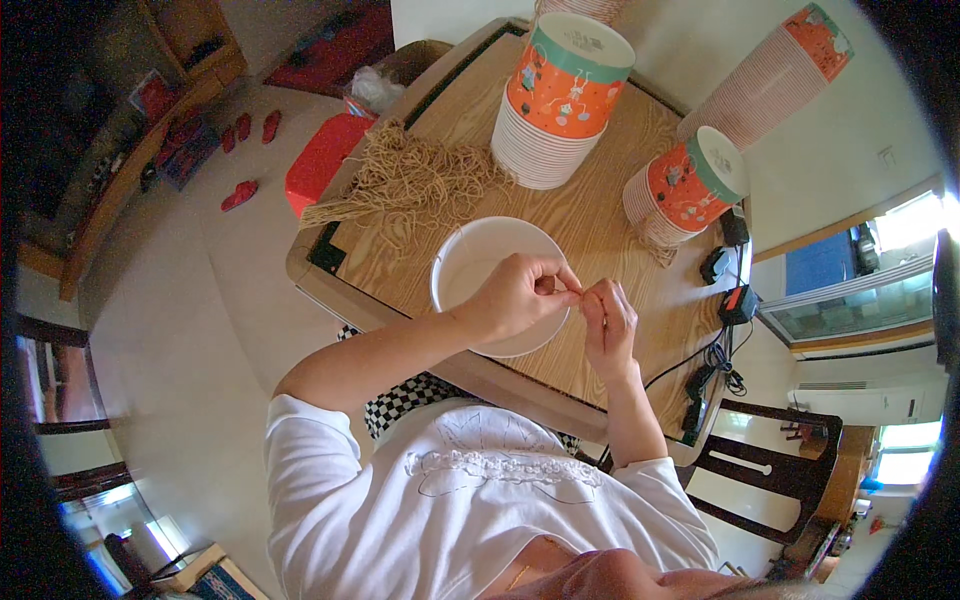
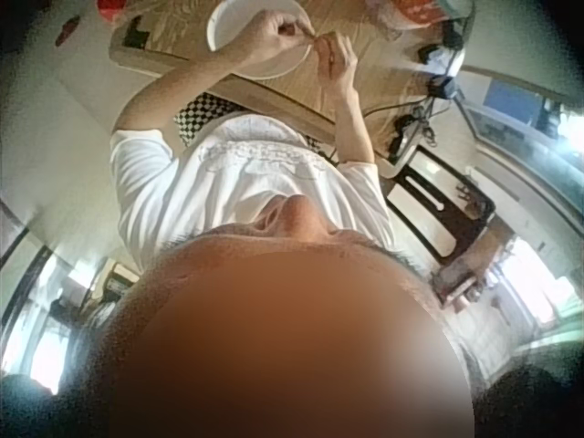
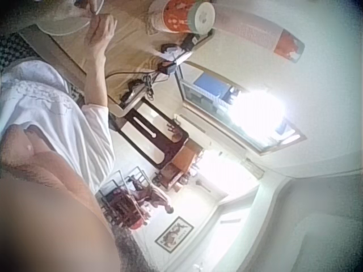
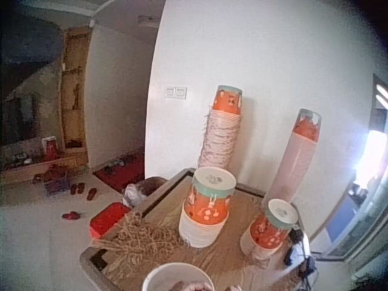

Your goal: Attaching string handles to paper bowls.

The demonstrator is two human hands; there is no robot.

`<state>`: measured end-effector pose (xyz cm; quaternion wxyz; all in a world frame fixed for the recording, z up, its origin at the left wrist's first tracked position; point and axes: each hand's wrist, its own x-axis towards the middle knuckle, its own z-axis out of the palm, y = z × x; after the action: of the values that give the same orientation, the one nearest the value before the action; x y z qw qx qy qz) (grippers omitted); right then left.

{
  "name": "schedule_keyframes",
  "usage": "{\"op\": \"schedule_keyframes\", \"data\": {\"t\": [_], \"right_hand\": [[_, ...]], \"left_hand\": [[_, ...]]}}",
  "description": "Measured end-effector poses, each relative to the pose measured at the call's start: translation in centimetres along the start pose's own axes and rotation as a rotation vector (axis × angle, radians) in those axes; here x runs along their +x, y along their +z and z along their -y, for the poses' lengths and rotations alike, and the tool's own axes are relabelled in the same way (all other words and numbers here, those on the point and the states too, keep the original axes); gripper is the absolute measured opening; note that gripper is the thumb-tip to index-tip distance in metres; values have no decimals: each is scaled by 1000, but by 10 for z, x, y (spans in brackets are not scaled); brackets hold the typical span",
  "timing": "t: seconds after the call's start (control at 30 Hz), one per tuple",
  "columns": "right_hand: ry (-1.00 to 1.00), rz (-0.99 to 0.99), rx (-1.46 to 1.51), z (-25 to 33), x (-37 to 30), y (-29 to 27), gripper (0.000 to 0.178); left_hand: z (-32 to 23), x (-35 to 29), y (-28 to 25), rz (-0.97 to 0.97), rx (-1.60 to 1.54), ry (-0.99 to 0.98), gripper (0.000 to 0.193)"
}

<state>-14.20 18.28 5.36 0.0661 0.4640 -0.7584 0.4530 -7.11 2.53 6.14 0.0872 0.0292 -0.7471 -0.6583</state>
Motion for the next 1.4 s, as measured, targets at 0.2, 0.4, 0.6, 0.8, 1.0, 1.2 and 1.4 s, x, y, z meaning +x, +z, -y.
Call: {"op": "schedule_keyframes", "data": {"t": [0.2,0.4,0.6,0.8,1.0,1.2,1.4], "right_hand": [[108,43,20,-2,-3,0,11],[377,105,129,-5,-3,0,11],[415,98,116,-17,-4,2,8],[311,217,34,-22,-6,-2,10],[348,300,35,-17,-6,-7,12],[348,323,88,-14,-7,-9,15],[396,316,120,-18,-11,-7,15]], "left_hand": [[-2,-2,1,-20,42,104,8],[-2,-2,-2,25,210,59,8],[16,0,-4,79,383,94,11],[20,0,-4,109,427,89,11],[22,4,-3,133,474,81,10],[24,4,-1,134,479,109,10],[25,5,1,126,484,98,9]]}}
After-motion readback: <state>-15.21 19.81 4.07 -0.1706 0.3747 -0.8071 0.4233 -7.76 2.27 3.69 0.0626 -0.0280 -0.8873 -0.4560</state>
